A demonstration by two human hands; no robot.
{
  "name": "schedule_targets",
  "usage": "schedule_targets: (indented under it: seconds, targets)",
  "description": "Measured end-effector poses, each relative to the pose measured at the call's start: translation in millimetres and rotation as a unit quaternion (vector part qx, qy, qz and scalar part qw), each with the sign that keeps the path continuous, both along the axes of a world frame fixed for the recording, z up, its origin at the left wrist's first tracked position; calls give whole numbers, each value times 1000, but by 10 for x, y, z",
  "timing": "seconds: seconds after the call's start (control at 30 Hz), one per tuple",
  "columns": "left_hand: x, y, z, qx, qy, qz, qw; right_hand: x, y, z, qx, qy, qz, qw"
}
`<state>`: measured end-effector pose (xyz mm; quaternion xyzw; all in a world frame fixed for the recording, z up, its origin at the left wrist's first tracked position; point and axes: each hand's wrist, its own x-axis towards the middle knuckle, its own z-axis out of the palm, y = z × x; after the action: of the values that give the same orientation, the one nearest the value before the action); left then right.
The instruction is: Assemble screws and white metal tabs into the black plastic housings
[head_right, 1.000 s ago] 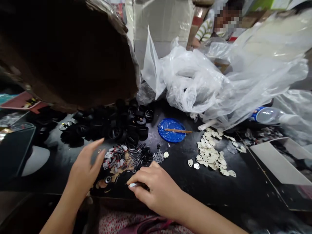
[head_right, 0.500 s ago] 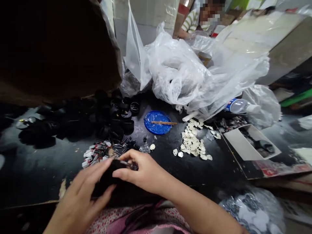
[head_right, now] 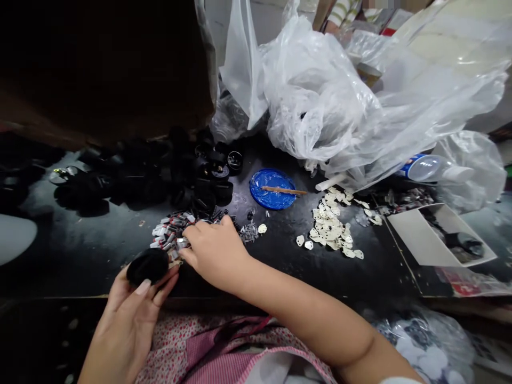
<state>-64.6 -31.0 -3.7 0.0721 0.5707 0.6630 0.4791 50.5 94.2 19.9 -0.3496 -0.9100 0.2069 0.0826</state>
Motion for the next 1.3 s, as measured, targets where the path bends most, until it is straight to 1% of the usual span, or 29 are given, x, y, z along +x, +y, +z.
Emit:
schedule_targets:
  seconds: [0.03,0.1,0.17,0.3,0.37,0.47,0.53,0.6,0.67,0.7,0.77,0.83,0.87,0.97,1.03,1.13,1.2,1.3]
  targets:
    - [2,16,21,-4,-7,9,1000,-61,24,-26,31,-24,8,999]
    - [16,38,42,-18,-24,35,999,-127,53,-65,57,-46,19,997]
    - [32,54,39,-21,-41,50,998,-125,59,-84,57,-49,22,997]
    - [48,109,24,17,-56,60,996,-102,32,-83,49,-47,4,998]
    - [48,137,26,32,-55,70,996,-149,21,-76,56,-42,4,998]
    - [36,150,43,34,-55,65,996,-235,28,-55,70,-44,15,996]
    - [24,142,57,18,-56,65,996,-235,34,-28,46,-30,18,998]
    - [19,135,61,10,-68,53,996,-173,25,6,-20,11,16,1000]
    - [27,140,54,24,-88,22,996,-73,-4,38,-90,56,9,994]
    - [37,146,47,34,-95,8,995,-20,-21,52,-109,71,4,991]
    - [65,160,32,38,-94,-4,995,69,-44,72,-116,80,-2,990]
    - [94,171,23,25,-75,4,997,127,-21,80,-101,64,-2,993]
    - [106,175,20,22,-64,9,998,143,14,79,-79,40,-7,996]
    - [135,190,12,35,-52,18,998,148,198,59,27,-58,-43,997]
    - [150,206,7,41,-64,13,997,120,336,34,75,-96,-54,991]
    - [166,233,-4,42,-69,25,996,35,478,-10,90,-97,-38,990]
    - [172,249,-12,46,-68,31,996,-45,517,-32,99,-97,-20,990]
    - [176,272,-29,52,-75,19,996,-188,532,-50,109,-95,11,989]
